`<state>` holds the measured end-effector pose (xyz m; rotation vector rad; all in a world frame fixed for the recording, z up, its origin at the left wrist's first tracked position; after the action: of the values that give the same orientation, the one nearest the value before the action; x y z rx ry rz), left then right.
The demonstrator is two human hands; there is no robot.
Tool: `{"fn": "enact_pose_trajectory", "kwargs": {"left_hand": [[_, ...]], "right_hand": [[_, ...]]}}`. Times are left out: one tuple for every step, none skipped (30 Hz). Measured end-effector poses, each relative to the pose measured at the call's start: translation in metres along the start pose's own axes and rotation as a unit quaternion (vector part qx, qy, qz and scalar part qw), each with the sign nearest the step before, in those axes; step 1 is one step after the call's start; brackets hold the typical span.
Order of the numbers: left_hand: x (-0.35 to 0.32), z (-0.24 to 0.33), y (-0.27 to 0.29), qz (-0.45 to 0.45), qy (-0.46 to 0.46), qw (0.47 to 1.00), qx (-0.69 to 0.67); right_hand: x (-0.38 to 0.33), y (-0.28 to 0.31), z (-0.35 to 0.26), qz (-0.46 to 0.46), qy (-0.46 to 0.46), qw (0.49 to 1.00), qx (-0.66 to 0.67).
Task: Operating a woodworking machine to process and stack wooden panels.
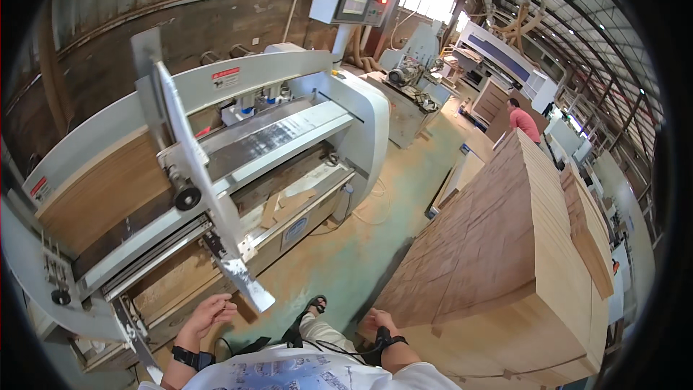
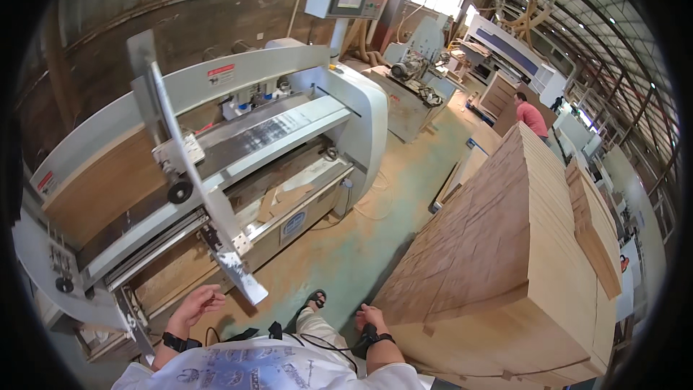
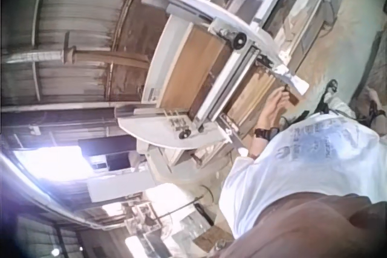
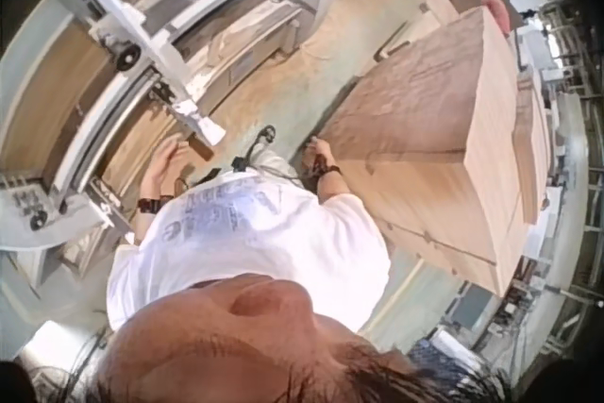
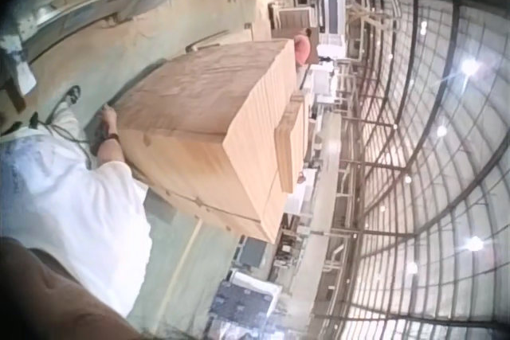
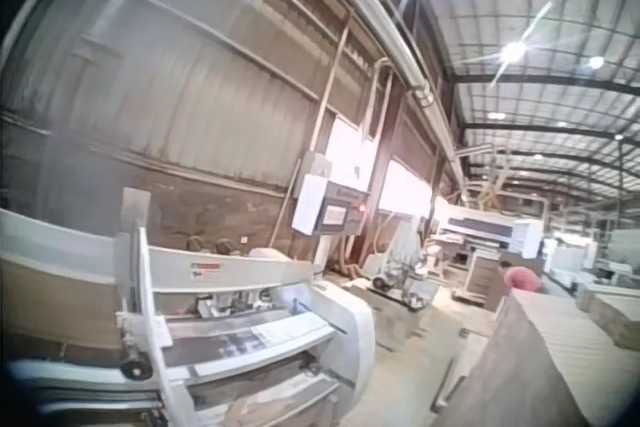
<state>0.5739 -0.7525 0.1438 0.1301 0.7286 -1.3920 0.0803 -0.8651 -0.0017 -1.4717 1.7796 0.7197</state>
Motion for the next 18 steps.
{"fn": "enact_pose_trajectory", "kwargs": {"left_hand": [[0.013, 0.011, -0.012, -0.033, -0.002, 0.999, -0.001], [0.027, 0.022, -0.023, -0.066, -0.006, 0.998, -0.001], [0.044, 0.030, -0.037, -0.086, -0.022, 0.996, 0.004], [0.060, 0.039, -0.052, -0.094, -0.030, 0.995, 0.007], [0.075, 0.047, -0.066, -0.101, -0.036, 0.994, -0.003], [0.091, 0.054, -0.081, -0.109, -0.043, 0.993, -0.014], [0.112, 0.058, -0.095, -0.108, -0.032, 0.993, -0.022], [0.137, 0.060, -0.109, -0.106, -0.023, 0.994, -0.035], [0.163, 0.056, -0.117, -0.097, -0.008, 0.994, -0.048], [0.186, 0.056, -0.132, -0.093, 0.015, 0.994, -0.062], [0.211, 0.062, -0.148, -0.097, 0.015, 0.993, -0.067], [0.231, 0.068, -0.169, -0.104, 0.021, 0.993, -0.045], [0.250, 0.077, -0.191, -0.111, 0.028, 0.993, -0.024], [0.266, 0.093, -0.215, -0.137, 0.035, 0.990, -0.008], [0.284, 0.109, -0.237, -0.146, 0.031, 0.989, 0.000], [0.302, 0.123, -0.257, -0.156, 0.029, 0.987, 0.007], [0.321, 0.137, -0.276, -0.161, 0.035, 0.986, -0.003], [0.342, 0.148, -0.292, -0.167, 0.039, 0.985, 0.031]], "right_hand": [[0.006, -0.008, -0.010, 0.002, 0.006, 1.000, -0.018], [0.016, -0.014, -0.024, 0.004, 0.013, 0.999, -0.035], [0.043, 0.000, -0.025, -0.004, 0.011, 0.998, -0.054], [0.070, 0.006, -0.028, 0.024, 0.017, 0.998, -0.057], [0.092, 0.005, -0.040, 0.021, 0.008, 0.998, -0.067], [0.109, 0.004, -0.055, 0.012, 0.008, 0.998, -0.058], [0.132, 0.007, -0.068, 0.010, -0.004, 0.999, -0.035], [0.154, 0.012, -0.084, -0.008, -0.004, 0.998, -0.062], [0.166, 0.006, -0.106, 0.000, -0.001, 0.997, -0.082], [0.178, 0.006, -0.129, 0.005, 0.003, 0.996, -0.085], [0.190, 0.006, -0.149, -0.011, 0.007, 0.996, -0.093], [0.199, 0.015, -0.166, -0.023, 0.007, 0.994, -0.105], [0.214, 0.022, -0.190, -0.029, 0.015, 0.995, -0.098], [0.224, 0.030, -0.210, -0.034, 0.018, 0.995, -0.090], [0.228, 0.035, -0.235, -0.038, 0.037, 0.994, -0.092], [0.230, 0.040, -0.259, -0.042, 0.055, 0.993, -0.095], [0.231, 0.046, -0.283, -0.031, 0.051, 0.993, -0.102], [0.234, 0.051, -0.304, -0.029, 0.062, 0.996, -0.058]]}}
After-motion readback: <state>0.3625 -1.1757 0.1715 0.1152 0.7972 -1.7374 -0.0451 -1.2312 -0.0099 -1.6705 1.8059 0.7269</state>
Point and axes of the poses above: each hand's wrist, its own x-axis towards the middle knuckle, its own y-axis out of the back of the hand, z = x × y, the point moved 2 cm from there along x, towards the middle knuckle, and after that the axes turned 2 degrees about y, right-handed, at the moved point
